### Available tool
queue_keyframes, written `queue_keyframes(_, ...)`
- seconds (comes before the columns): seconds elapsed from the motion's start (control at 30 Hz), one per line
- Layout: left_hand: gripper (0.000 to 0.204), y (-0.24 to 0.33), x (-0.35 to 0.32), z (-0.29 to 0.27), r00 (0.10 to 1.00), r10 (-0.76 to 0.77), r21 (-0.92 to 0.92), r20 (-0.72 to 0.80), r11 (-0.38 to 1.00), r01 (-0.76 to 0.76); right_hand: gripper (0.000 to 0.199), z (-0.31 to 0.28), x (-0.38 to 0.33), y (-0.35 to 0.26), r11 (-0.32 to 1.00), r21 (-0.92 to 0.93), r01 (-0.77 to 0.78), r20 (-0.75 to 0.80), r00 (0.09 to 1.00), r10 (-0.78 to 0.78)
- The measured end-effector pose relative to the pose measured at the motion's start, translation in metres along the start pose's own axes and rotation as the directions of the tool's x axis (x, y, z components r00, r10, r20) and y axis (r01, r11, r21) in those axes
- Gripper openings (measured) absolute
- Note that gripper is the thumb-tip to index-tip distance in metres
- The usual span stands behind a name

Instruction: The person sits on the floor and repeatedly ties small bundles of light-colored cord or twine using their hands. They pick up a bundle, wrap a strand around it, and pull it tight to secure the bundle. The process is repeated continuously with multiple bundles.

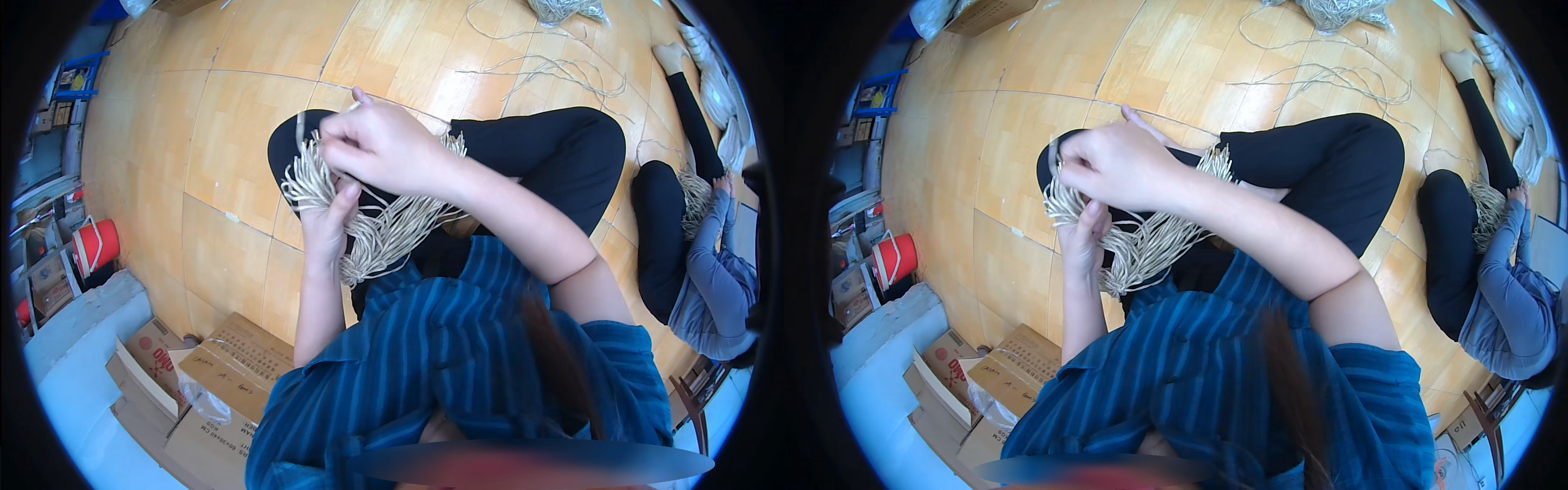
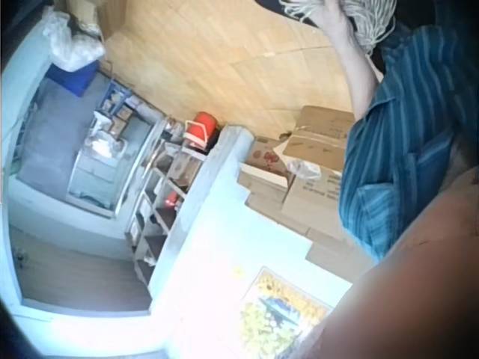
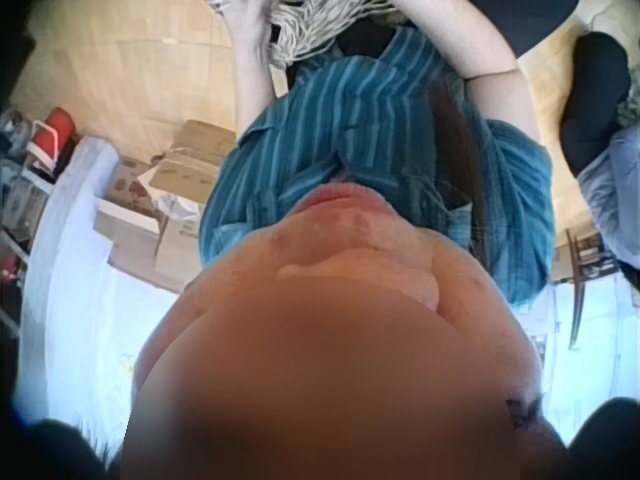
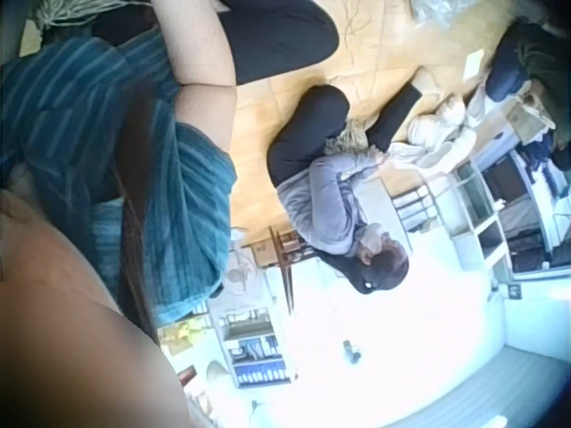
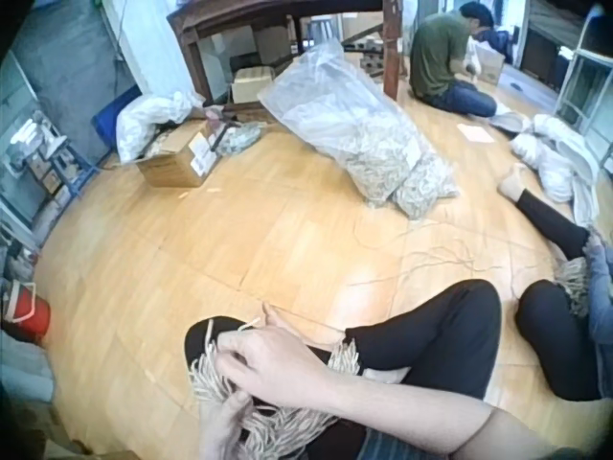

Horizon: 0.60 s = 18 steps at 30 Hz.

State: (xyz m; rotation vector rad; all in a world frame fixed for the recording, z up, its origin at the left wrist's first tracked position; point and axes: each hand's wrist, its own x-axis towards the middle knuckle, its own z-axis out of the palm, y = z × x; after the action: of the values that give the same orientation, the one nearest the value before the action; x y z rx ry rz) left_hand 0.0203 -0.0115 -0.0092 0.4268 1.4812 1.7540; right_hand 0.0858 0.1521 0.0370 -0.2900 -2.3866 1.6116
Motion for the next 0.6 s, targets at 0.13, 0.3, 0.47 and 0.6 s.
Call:
queue_keyframes(0.13, 0.035, 0.005, 0.007, -0.003, 0.999, 0.031, 0.105, 0.006, 0.994, -0.032, 0.033, -0.011, 0.021, 0.0, 0.996, 0.059, -0.066, 0.071, 0.996, 0.062)
queue_keyframes(0.3, 0.038, 0.002, 0.017, -0.009, 0.997, -0.034, -0.428, 0.067, 0.902, 0.059, 0.031, -0.044, 0.009, 0.056, 0.996, -0.033, -0.086, 0.007, 0.996, 0.086)
queue_keyframes(0.47, 0.032, 0.001, 0.028, -0.027, 0.961, 0.006, -0.795, 0.276, 0.563, 0.225, 0.028, -0.048, -0.037, 0.125, 0.909, -0.31, -0.277, -0.033, 0.959, 0.281)
queue_keyframes(0.6, 0.03, 0.001, 0.024, -0.03, 0.971, -0.061, -0.727, 0.231, 0.653, 0.214, 0.034, -0.039, -0.051, 0.157, 0.74, -0.405, -0.536, 0.003, 0.809, 0.588)
